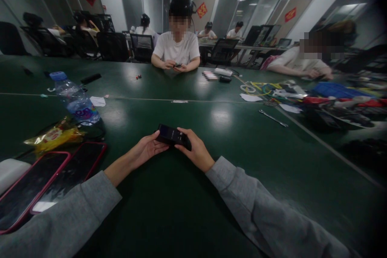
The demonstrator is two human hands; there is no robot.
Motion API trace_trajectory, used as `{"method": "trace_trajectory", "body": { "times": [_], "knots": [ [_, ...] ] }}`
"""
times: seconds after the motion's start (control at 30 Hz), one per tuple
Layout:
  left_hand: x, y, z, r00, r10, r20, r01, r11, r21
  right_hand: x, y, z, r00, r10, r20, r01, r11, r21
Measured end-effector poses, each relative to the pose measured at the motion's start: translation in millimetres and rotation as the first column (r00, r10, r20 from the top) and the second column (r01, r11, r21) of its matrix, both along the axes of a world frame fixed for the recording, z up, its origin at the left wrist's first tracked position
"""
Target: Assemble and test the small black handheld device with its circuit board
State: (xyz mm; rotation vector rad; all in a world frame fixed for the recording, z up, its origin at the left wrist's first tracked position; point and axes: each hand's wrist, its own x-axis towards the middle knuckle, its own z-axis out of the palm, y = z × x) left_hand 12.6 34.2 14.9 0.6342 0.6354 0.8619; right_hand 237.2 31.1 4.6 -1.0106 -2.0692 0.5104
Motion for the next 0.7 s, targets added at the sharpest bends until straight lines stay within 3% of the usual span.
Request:
{"method": "trace_trajectory", "body": {
  "times": [0.7],
  "knots": [
    [-0.2,0.5,1.9,0.999,0.028,-0.019,-0.029,0.998,-0.052,2.9,5.7,0.5,0.994,0.060,-0.090,-0.068,0.994,-0.088]
  ]
}}
